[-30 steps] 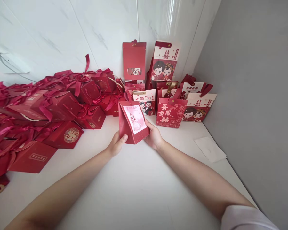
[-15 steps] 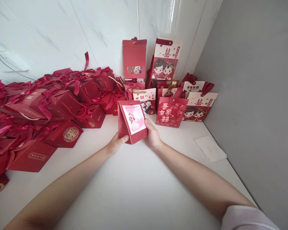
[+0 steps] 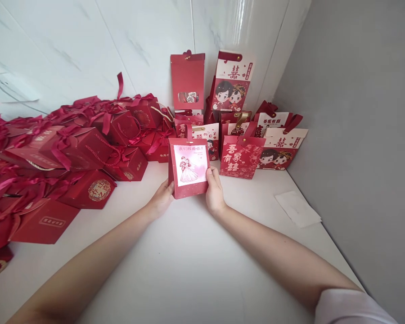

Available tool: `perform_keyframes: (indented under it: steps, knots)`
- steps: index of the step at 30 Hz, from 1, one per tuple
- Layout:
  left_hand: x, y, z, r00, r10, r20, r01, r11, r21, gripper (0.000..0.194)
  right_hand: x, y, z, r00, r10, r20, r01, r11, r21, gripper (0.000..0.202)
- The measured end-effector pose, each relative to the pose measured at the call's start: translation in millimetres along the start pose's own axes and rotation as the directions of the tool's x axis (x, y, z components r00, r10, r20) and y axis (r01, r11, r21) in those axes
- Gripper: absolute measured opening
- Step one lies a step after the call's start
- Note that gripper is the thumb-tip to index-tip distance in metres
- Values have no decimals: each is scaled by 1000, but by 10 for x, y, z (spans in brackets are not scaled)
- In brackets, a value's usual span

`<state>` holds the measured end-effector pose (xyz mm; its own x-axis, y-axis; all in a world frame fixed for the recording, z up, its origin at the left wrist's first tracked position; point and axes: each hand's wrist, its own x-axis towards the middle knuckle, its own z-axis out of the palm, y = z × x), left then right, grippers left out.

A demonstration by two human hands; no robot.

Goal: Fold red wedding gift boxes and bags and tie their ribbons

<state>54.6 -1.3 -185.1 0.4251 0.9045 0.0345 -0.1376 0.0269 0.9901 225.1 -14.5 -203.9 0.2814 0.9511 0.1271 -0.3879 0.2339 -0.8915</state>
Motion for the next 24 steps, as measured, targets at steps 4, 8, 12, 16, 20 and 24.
perform_keyframes:
  steps: [4,8,12,16,20,24]
  knots:
    - [4,23,25,999,21,-35,-20,1000,13,76,3,-44,5,1000,-1,24,1,999,-32,32]
    - [4,44,41,992,19,-121,-24,999,-39,55,31,-99,-7,998,-53,-32,50,995,-89,31]
    - [-24,33,24,950,220,-223,-202,974,103,42,16,-115,-14,994,-65,-92,51,987,-152,33]
    - [-34,32,-4,937,337,-91,-291,899,326,33,-14,-100,-6,994,-81,-67,67,979,-192,34]
    - [4,40,-34,954,296,-42,-265,904,335,34,-10,-84,-5,995,-99,-21,92,971,-221,35]
    - [23,50,-52,968,250,-32,-228,923,310,36,1,-76,-23,994,-107,-4,103,965,-243,33]
